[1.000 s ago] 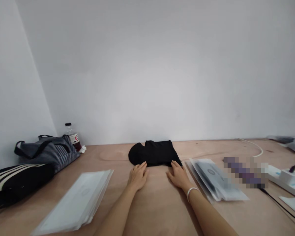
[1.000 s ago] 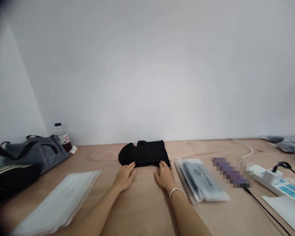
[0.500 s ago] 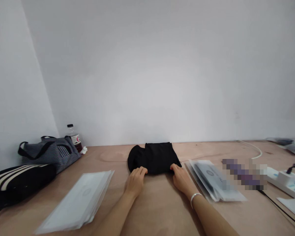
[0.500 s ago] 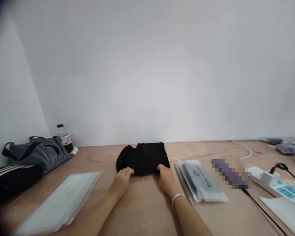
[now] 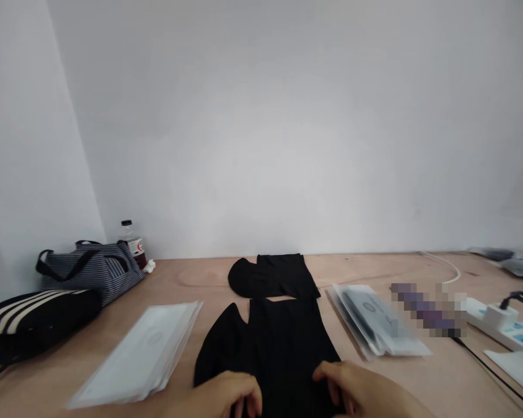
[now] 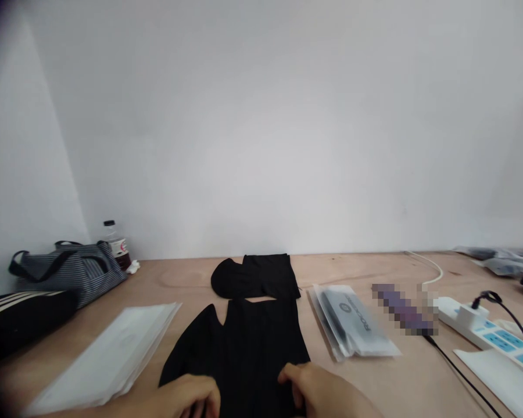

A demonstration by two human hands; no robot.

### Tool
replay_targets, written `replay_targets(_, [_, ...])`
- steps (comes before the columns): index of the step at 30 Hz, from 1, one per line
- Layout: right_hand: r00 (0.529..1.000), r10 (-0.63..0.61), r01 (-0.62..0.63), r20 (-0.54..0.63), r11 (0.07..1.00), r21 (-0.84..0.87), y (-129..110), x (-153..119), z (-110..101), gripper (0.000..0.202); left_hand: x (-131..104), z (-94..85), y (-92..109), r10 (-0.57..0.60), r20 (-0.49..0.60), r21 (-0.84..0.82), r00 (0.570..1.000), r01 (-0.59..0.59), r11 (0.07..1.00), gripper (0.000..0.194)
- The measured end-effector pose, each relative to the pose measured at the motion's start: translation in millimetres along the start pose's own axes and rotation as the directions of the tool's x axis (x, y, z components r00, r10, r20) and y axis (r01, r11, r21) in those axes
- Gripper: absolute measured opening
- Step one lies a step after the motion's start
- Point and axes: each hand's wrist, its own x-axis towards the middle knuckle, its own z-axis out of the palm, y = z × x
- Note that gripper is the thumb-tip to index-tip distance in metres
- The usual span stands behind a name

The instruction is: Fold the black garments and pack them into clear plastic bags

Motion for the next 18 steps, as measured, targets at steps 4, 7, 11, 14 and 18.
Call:
replay_targets(4, [0.969, -0.059, 0.046, -0.242, 0.997, -0.058, 1, 31, -6, 0.024, 30, -2.3, -12, 0.059, -0.234, 0.075, 0.970, -0.043, 0.996, 0.020])
replay_targets(7, [0.939, -0.134, 0.102, -0.316, 0.988, -0.115, 6, 61, 0, 0.032, 53, 6.1, -25, -0.009, -0.276, 0.177, 0.961, 0.060, 0.982, 0.034])
replay_targets(11, [0.963, -0.122, 0.069, -0.241, 0.974, -0.218, 17, 81, 17, 0.062, 64, 20.7, -40, -0.093, -0.211, 0.262, 0.973, 0.149, 0.954, 0.053])
replay_targets(14, [0.972, -0.110, 0.050, -0.206, 0.960, -0.276, 26, 82, 30, 0.068, 62, 27.7, -48, -0.100, -0.194, 0.285, 0.976, 0.154, 0.946, 0.056])
replay_targets(18, [0.967, -0.100, 0.024, -0.235, 0.953, -0.303, 31, 75, 39, 0.066, 58, 33.5, -53, -0.093, -0.214, 0.302, 0.972, 0.157, 0.940, 0.056])
